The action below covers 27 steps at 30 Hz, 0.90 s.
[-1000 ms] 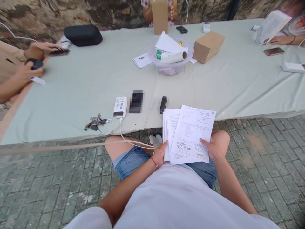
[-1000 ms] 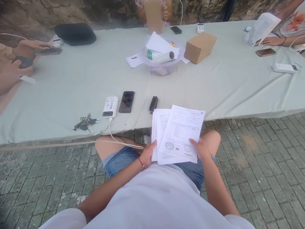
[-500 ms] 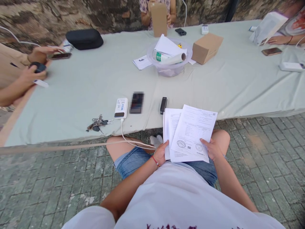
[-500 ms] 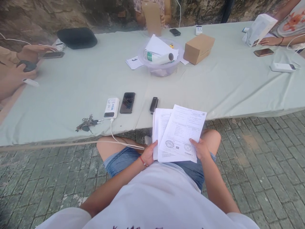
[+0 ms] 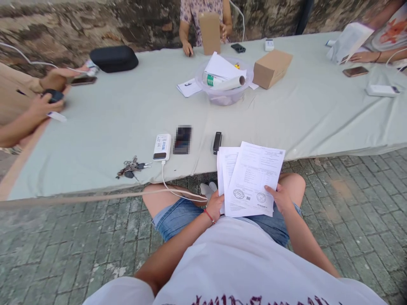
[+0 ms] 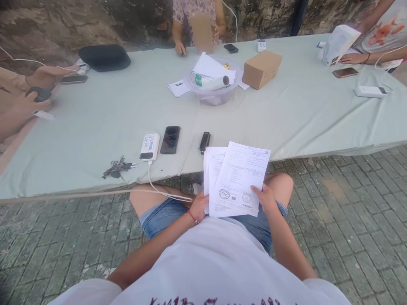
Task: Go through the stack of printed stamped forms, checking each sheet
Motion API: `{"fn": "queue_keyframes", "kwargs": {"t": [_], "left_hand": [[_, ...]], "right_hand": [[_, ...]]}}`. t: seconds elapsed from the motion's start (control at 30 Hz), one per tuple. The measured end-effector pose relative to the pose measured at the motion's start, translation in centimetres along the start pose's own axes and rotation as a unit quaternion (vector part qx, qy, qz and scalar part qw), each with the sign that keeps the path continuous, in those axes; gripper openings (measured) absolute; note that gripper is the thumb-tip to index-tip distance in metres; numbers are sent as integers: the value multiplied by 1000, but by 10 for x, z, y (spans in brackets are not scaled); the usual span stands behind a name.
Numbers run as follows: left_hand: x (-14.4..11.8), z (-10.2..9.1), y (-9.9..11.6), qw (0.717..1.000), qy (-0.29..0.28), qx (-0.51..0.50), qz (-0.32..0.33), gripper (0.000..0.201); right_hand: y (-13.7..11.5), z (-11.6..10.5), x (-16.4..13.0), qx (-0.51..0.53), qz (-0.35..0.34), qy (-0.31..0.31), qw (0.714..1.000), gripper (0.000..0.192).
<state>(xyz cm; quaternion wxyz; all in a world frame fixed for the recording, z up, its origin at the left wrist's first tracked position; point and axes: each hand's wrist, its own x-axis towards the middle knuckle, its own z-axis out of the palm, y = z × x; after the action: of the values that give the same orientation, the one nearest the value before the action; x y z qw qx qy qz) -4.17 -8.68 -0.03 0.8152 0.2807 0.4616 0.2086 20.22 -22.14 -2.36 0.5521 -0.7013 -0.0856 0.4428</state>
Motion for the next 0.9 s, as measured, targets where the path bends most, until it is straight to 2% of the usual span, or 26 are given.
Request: {"fn": "queue_keyframes", "kwargs": {"t": [0.13, 0.23, 0.4, 0.5, 0.6, 0.77, 0.83, 0.9], "left_hand": [[2, -5, -2, 1000, 1, -13, 2, 61], [4, -10, -4, 1000, 11, -23, 0, 61], [6, -14, -7, 999, 29, -13, -1, 62], [6, -13, -6, 999, 43, -7, -3, 63], [5, -11, -3, 998, 59, -9, -10, 61], [2, -8, -1, 1000, 16, -24, -7, 66], [3, -9, -3, 1000, 22, -18, 3, 67], [4, -11, -5, 999, 36, -15, 8, 67]], "right_hand": [[0, -20, 7, -26, 11, 3, 1000, 49], [-6, -38, 12, -11, 8, 50, 999, 49], [-22, -55, 8, 52, -66, 110, 990, 53], [-25, -51, 3, 51, -54, 104, 992, 53], [-21, -34, -3, 32, -16, 87, 996, 51], [-17, -1, -10, -24, -35, 23, 999, 47], [-17, 1, -8, -69, -57, 40, 995, 44], [-17, -6, -4, -114, -87, 69, 987, 41]]}}
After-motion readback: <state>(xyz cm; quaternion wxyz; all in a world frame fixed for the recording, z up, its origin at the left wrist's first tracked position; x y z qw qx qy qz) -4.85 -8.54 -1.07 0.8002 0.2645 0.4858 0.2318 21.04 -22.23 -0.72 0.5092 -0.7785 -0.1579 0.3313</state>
